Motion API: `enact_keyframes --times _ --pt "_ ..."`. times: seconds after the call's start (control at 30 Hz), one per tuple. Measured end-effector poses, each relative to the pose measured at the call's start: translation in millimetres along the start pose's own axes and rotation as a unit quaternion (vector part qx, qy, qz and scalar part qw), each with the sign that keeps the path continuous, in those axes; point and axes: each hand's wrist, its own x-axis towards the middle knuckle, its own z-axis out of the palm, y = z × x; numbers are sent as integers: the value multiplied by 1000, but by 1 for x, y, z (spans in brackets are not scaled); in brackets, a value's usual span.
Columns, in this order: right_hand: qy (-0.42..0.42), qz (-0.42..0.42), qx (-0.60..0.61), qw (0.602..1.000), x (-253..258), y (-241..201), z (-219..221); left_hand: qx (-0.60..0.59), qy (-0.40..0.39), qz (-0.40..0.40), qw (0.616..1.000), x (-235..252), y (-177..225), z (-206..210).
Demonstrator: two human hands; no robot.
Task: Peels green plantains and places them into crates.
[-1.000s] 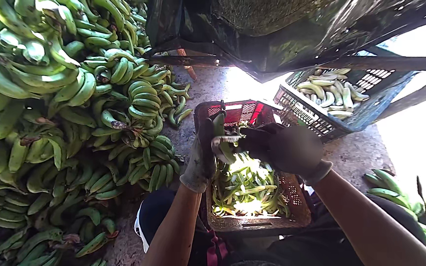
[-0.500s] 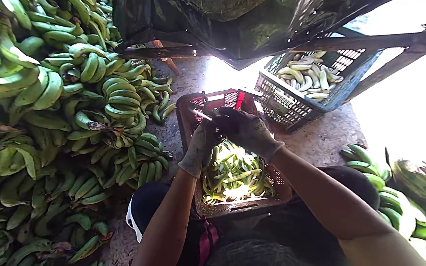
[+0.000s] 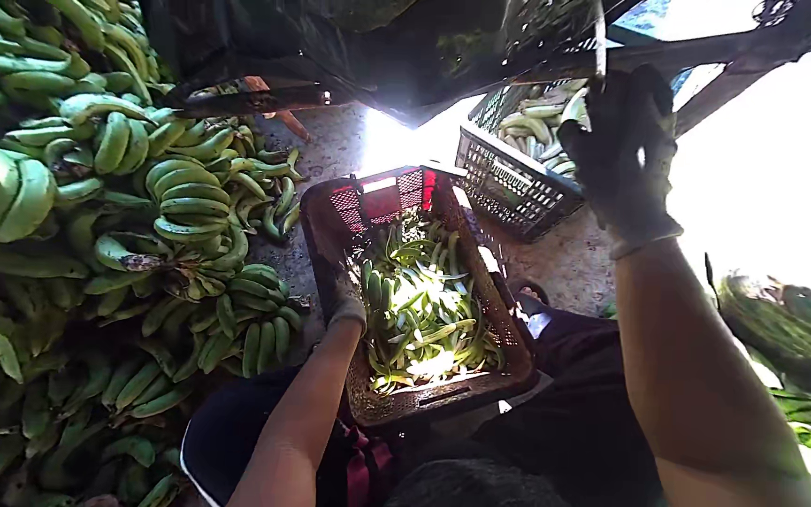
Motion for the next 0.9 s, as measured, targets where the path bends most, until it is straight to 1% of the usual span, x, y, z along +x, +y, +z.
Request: enact_keyframes --times 0.03,0.07,0.13,0.17,0.23,0.3,0.33,0.37,0.4,0.43,0.47,0.5,0.53,0.6,0.63,0.67,0.7,0.73,0.77,0.8,0.83,0.87,0.9 --pt "-5 -11 6 1000 -5 -6 -1 10 5 3 1000 6 2 7" --pt "-13 -32 8 999 -10 -11 0 37 -7 21 999 11 3 11" --pt "-36 -82 19 996 -17 -18 4 61 -63 74 993 12 6 8" --pt "-46 -110 32 992 -19 -19 7 32 -85 91 992 6 7 2" --pt "-68 -150 47 985 -20 -19 16 -66 -106 97 987 -7 10 -6" --pt "-91 -160 48 982 -21 -19 21 -172 -94 109 975 -23 15 -19" --pt "-100 -164 48 980 -23 -18 24 -226 -86 131 961 -31 16 -27" --pt "-106 -173 52 978 -25 -18 26 -296 -84 160 938 -38 17 -32" --pt "-105 -184 53 976 -26 -18 27 -380 -91 193 900 -40 17 -35" --pt "-106 -194 55 974 -27 -19 28 -467 -114 216 850 -43 18 -35" --pt "-107 -201 58 972 -29 -20 28 -512 -133 223 819 -41 18 -32" --pt "-107 -205 59 971 -31 -22 29 -502 -133 226 824 -35 18 -23" --pt "-108 -207 58 971 -32 -24 30 -451 -124 237 852 -28 19 -12" --pt "-114 -214 58 968 -33 -27 30 -282 -119 262 915 -19 20 11" --pt "-115 -218 61 967 -34 -29 31 -205 -132 259 935 -22 24 14" --pt "-118 -219 59 967 -35 -30 32 -154 -133 237 950 -32 30 10" --pt "-118 -219 56 967 -37 -30 32 -146 -102 208 962 -41 37 5" --pt "-120 -217 56 967 -37 -30 32 -173 -38 188 966 -51 46 -1" --pt "-123 -216 56 967 -38 -29 31 -212 39 188 958 -59 55 -6" --pt "-123 -217 54 967 -39 -29 30 -253 101 210 939 -68 65 -10" --pt "-122 -222 57 966 -40 -29 29 -284 123 236 921 -80 76 -13" --pt "-120 -228 58 964 -40 -30 29 -288 98 252 919 -95 88 -15" --pt "-122 -230 60 964 -40 -31 28 -258 63 257 929 -107 99 -12"
